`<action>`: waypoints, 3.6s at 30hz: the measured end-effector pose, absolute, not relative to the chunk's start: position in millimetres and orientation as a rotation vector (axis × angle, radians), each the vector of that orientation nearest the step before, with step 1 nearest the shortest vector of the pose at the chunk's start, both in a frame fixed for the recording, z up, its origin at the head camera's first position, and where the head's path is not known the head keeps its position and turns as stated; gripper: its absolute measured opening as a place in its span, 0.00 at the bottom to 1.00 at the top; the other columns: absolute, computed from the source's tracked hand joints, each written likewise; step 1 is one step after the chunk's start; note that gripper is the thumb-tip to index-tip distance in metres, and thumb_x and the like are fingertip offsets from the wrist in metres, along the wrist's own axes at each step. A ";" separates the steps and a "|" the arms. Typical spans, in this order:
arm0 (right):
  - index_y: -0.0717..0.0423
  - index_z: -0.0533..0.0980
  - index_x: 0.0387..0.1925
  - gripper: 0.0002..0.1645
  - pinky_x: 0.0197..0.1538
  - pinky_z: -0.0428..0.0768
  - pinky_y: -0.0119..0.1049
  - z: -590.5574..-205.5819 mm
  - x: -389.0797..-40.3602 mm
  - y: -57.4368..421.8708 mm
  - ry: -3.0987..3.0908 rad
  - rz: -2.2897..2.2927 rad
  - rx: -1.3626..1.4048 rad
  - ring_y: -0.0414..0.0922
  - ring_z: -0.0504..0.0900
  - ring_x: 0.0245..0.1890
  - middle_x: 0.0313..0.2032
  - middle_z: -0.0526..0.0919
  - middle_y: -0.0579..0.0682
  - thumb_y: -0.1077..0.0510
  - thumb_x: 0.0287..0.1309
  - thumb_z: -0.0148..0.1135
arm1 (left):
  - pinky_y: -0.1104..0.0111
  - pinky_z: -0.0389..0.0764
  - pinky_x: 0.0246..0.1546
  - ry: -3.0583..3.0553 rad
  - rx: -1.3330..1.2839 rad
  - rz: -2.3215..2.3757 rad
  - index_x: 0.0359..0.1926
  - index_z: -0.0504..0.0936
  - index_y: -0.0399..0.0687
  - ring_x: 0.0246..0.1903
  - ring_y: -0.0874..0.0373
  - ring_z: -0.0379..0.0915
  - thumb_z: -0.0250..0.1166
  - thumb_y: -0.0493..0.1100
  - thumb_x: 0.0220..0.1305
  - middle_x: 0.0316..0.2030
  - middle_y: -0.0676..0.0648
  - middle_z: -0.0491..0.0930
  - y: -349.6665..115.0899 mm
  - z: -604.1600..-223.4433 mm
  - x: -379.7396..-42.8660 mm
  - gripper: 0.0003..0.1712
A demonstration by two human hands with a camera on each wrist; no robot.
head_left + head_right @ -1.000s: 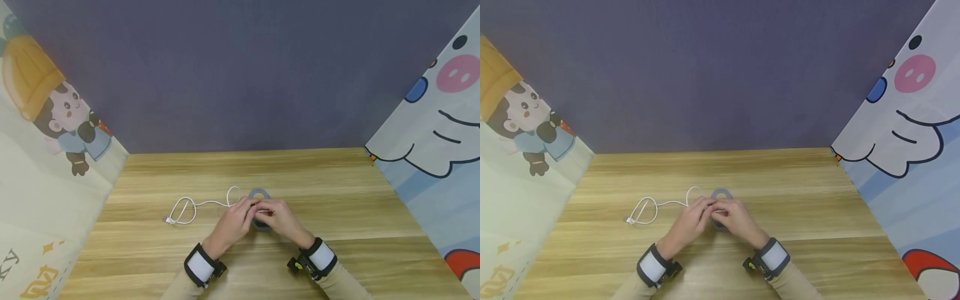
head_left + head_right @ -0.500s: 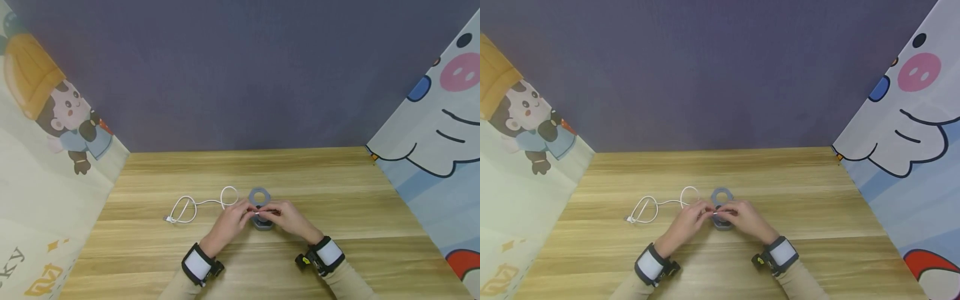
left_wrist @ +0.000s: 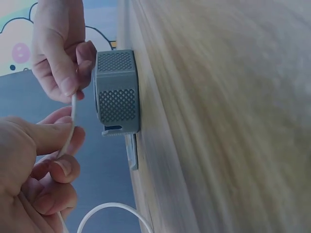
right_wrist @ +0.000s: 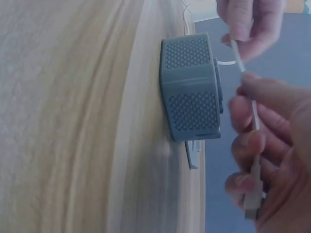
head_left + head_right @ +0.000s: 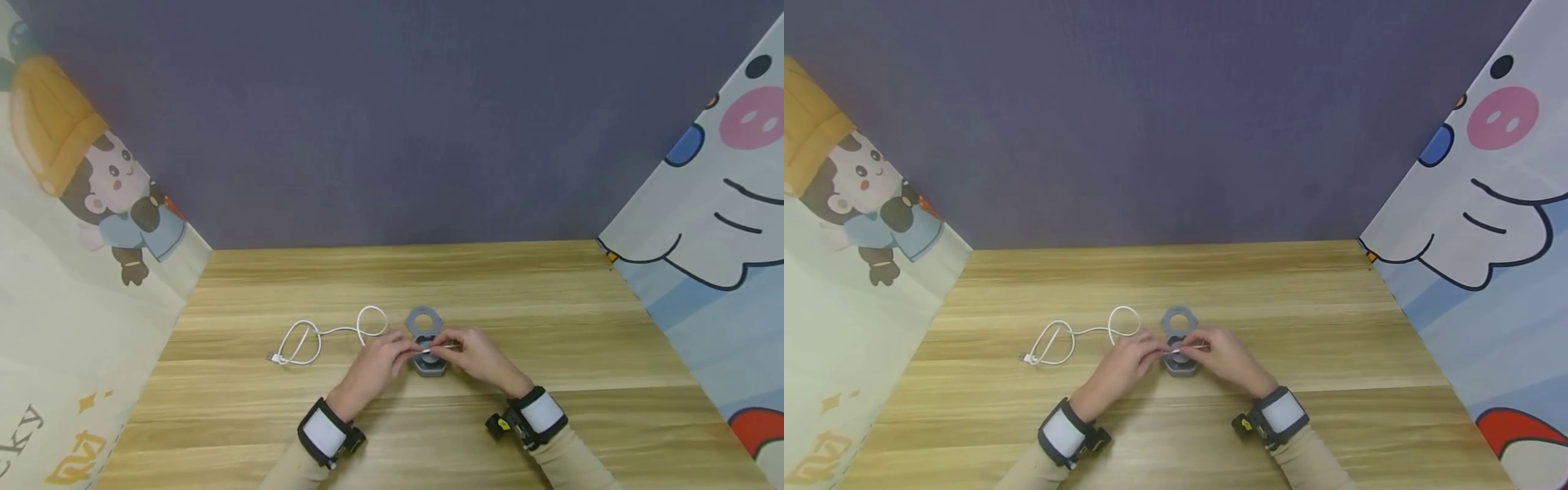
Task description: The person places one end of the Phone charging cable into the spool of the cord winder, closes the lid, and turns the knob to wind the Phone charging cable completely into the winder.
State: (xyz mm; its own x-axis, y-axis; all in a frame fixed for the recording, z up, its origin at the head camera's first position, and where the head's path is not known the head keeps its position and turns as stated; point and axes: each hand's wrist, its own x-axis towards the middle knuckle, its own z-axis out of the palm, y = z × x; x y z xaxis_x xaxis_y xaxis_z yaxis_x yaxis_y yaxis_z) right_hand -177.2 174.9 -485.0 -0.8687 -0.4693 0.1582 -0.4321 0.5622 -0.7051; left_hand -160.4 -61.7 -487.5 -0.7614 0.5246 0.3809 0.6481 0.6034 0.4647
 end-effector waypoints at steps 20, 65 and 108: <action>0.50 0.84 0.33 0.02 0.33 0.82 0.27 -486.8 -175.6 182.4 2.875 -1.099 -0.648 0.32 0.83 0.30 0.32 0.89 0.43 0.59 0.60 0.73 | 0.77 0.81 0.33 -2.686 -0.991 -0.691 0.46 0.90 0.50 0.35 0.62 0.80 0.69 0.38 0.67 0.39 0.52 0.84 -58.9 -489.5 -161.0 0.09; 0.55 0.86 0.37 0.03 0.39 0.86 0.34 -491.3 -160.2 186.4 2.982 -0.786 -1.013 0.39 0.84 0.36 0.36 0.87 0.46 0.64 0.60 0.72 | 0.78 0.78 0.23 -2.675 -1.049 -0.276 0.48 0.90 0.54 0.31 0.62 0.82 0.73 0.33 0.57 0.44 0.51 0.85 -49.6 -482.7 -156.9 0.18; 0.55 0.82 0.45 0.15 0.50 0.86 0.38 -498.4 -165.0 161.8 3.016 -0.826 -1.297 0.43 0.83 0.48 0.48 0.84 0.48 0.55 0.59 0.76 | 0.73 0.76 0.19 -2.575 -1.011 -0.128 0.43 0.89 0.55 0.32 0.63 0.81 0.70 0.36 0.61 0.39 0.55 0.83 -43.0 -488.0 -159.1 0.11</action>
